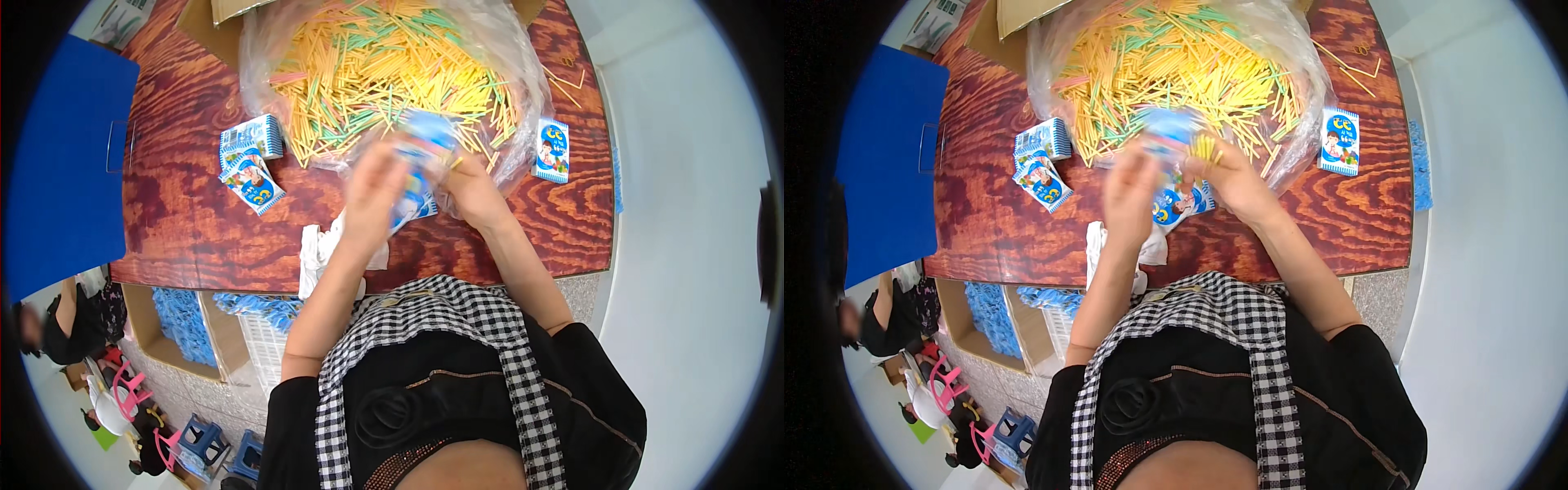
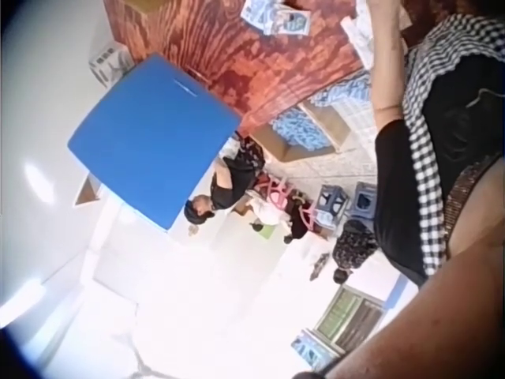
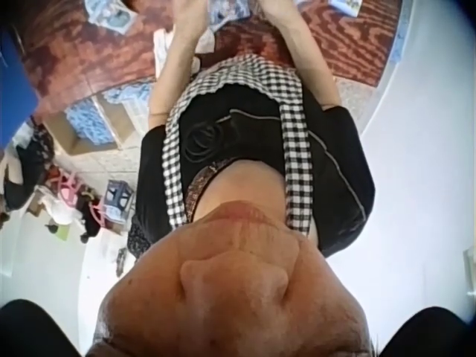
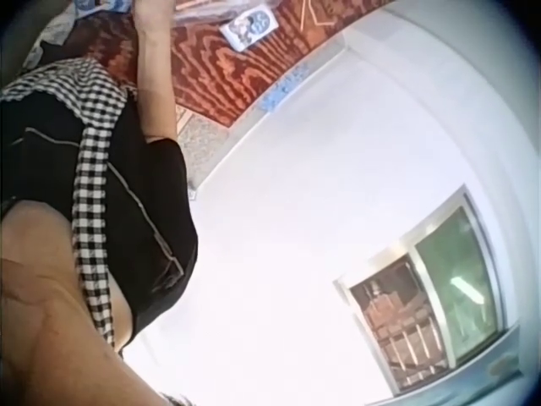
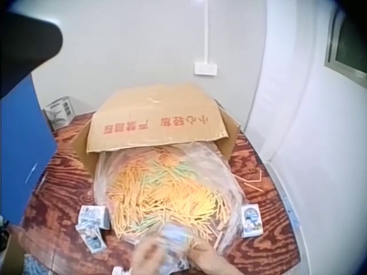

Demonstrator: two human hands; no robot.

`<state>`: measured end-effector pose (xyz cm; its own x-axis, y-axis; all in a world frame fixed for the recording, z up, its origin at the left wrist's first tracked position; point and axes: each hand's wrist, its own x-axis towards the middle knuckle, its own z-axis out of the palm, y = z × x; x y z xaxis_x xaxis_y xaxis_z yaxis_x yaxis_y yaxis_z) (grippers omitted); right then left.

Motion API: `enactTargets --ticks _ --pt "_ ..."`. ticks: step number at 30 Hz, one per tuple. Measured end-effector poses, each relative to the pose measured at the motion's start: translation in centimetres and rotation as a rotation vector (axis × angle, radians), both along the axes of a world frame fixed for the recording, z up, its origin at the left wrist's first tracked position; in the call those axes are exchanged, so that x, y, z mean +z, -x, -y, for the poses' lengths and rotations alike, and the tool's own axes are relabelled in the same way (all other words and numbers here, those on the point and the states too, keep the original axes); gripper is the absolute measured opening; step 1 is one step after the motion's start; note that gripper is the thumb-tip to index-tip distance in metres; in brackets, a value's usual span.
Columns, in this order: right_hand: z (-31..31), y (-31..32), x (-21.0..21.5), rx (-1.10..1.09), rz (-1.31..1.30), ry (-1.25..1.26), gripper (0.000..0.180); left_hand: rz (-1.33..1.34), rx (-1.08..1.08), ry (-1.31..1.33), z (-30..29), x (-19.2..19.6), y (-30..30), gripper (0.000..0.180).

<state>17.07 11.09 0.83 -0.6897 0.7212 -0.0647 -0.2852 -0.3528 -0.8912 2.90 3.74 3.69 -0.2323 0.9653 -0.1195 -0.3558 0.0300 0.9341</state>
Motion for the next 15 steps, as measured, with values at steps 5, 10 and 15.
enactTargets --ticks 5,10,15 --pt "-0.4 0.9 1.0 -0.147 -0.153 -0.172 0.014 1.008 0.057 -0.002 0.6 -2.3 0.2 0.031" --pt "0.9 1.7 1.4 -0.273 0.091 -0.399 0.007 1.267 -0.055 -0.033 0.6 -2.5 -1.2 0.03" --pt "1.3 1.6 1.2 -0.262 0.12 -0.42 0.007 1.145 -0.028 0.021 1.1 -2.4 -1.0 0.024"
